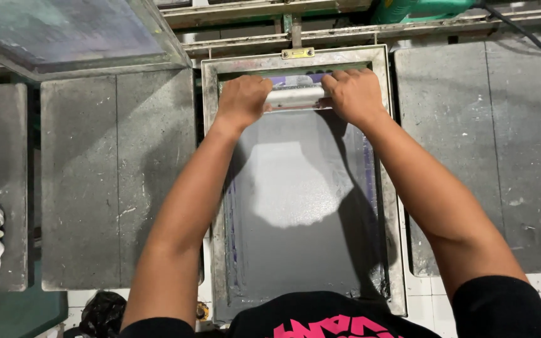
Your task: Applying ink to a t-shirt using a screen printing frame and squeegee, followed by drying the ink with a heat gun.
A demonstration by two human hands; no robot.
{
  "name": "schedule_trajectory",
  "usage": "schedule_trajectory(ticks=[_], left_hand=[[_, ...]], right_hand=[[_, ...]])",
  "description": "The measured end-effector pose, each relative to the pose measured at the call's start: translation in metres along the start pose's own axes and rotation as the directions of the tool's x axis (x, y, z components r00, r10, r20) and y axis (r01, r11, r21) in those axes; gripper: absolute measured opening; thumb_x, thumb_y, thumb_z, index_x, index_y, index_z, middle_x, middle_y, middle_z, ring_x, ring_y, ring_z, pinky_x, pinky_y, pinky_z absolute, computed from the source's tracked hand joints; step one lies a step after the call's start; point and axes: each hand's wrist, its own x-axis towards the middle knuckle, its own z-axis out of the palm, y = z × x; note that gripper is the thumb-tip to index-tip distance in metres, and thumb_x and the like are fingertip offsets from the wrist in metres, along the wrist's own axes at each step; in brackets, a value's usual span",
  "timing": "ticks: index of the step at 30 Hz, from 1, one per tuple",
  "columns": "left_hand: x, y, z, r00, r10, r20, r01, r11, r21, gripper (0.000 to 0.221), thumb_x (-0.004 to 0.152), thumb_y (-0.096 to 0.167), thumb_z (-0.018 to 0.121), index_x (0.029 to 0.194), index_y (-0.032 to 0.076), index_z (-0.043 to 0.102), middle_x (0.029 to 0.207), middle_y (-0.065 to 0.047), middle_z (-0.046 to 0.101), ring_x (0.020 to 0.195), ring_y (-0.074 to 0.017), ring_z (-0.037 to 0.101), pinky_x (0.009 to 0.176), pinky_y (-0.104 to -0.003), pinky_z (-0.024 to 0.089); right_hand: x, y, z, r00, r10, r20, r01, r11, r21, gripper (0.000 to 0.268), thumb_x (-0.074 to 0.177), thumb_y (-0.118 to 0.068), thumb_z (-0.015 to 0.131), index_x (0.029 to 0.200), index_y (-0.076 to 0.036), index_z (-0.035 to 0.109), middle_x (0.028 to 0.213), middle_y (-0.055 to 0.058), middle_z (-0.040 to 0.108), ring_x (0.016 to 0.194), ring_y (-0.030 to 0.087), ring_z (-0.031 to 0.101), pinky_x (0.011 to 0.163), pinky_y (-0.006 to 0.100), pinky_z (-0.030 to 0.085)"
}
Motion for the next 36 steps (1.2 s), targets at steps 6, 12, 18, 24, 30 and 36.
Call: schedule_trajectory(ticks=[6, 12, 18, 24, 30, 36], left_hand=[[-0.002, 0.002, 0.016, 0.997, 0.024, -0.074, -0.020, 0.998, 0.063, 0.031, 0.071, 0.031, 0.091, 0.091, 0.019, 0.071, 0.080, 0.000, 0.065, 0.079, -0.0245, 0.068, 0.065, -0.041, 0.059], [0.002, -0.003, 0.020, 0.980, 0.050, -0.192, -0.032, 0.995, 0.095, 0.029, 0.067, 0.030, 0.093, 0.084, 0.020, 0.072, 0.076, 0.002, 0.061, 0.074, -0.0217, 0.066, 0.059, -0.038, 0.057], [-0.006, 0.008, 0.035, 0.998, -0.043, -0.053, 0.048, 0.994, 0.102, 0.010, 0.083, 0.013, 0.077, 0.084, 0.018, 0.068, 0.080, -0.001, 0.063, 0.075, -0.0244, 0.066, 0.058, -0.040, 0.054], [-0.037, 0.030, 0.081, 0.886, 0.093, -0.454, 0.118, 0.902, 0.415, 0.013, 0.080, 0.022, 0.070, 0.070, 0.025, 0.062, 0.065, 0.004, 0.054, 0.063, -0.0136, 0.061, 0.048, -0.026, 0.049], [-0.077, 0.055, 0.073, 0.910, 0.136, -0.391, -0.012, 0.953, 0.303, 0.005, 0.084, 0.012, 0.065, 0.083, 0.012, 0.071, 0.072, -0.003, 0.062, 0.072, -0.0208, 0.067, 0.054, -0.028, 0.056], [-0.085, 0.055, 0.061, 0.863, 0.116, -0.492, 0.037, 0.956, 0.290, 0.010, 0.081, 0.014, 0.069, 0.089, 0.017, 0.073, 0.075, -0.001, 0.063, 0.075, -0.0201, 0.066, 0.059, -0.030, 0.057]], right_hand=[[-0.004, -0.002, 0.003, 1.000, 0.008, -0.012, -0.008, 1.000, 0.014, 0.045, 0.067, -0.053, 0.088, 0.093, -0.025, 0.066, 0.082, -0.004, 0.068, 0.077, 0.021, 0.072, 0.068, 0.035, 0.054], [-0.003, -0.002, 0.000, 0.998, 0.026, -0.065, -0.023, 0.998, 0.053, 0.042, 0.068, -0.048, 0.089, 0.094, -0.024, 0.066, 0.083, -0.002, 0.066, 0.080, 0.023, 0.071, 0.067, 0.036, 0.054], [-0.015, -0.010, 0.042, 0.992, -0.028, -0.127, 0.034, 0.998, 0.049, 0.018, 0.087, -0.037, 0.076, 0.098, -0.026, 0.067, 0.082, 0.000, 0.066, 0.081, 0.022, 0.071, 0.067, 0.034, 0.054], [-0.050, -0.039, 0.061, 0.987, -0.068, -0.145, 0.067, 0.998, -0.014, 0.011, 0.089, -0.027, 0.070, 0.093, -0.017, 0.069, 0.083, 0.005, 0.067, 0.083, 0.026, 0.070, 0.070, 0.034, 0.054], [-0.087, -0.066, 0.051, 0.966, -0.084, -0.247, 0.099, 0.994, 0.052, 0.014, 0.095, -0.017, 0.059, 0.099, -0.008, 0.070, 0.086, 0.013, 0.063, 0.084, 0.032, 0.066, 0.071, 0.037, 0.052], [-0.083, -0.059, 0.018, 0.971, -0.081, -0.225, 0.099, 0.993, 0.068, 0.013, 0.093, -0.017, 0.061, 0.100, -0.011, 0.071, 0.084, 0.009, 0.065, 0.083, 0.028, 0.067, 0.072, 0.037, 0.053]])
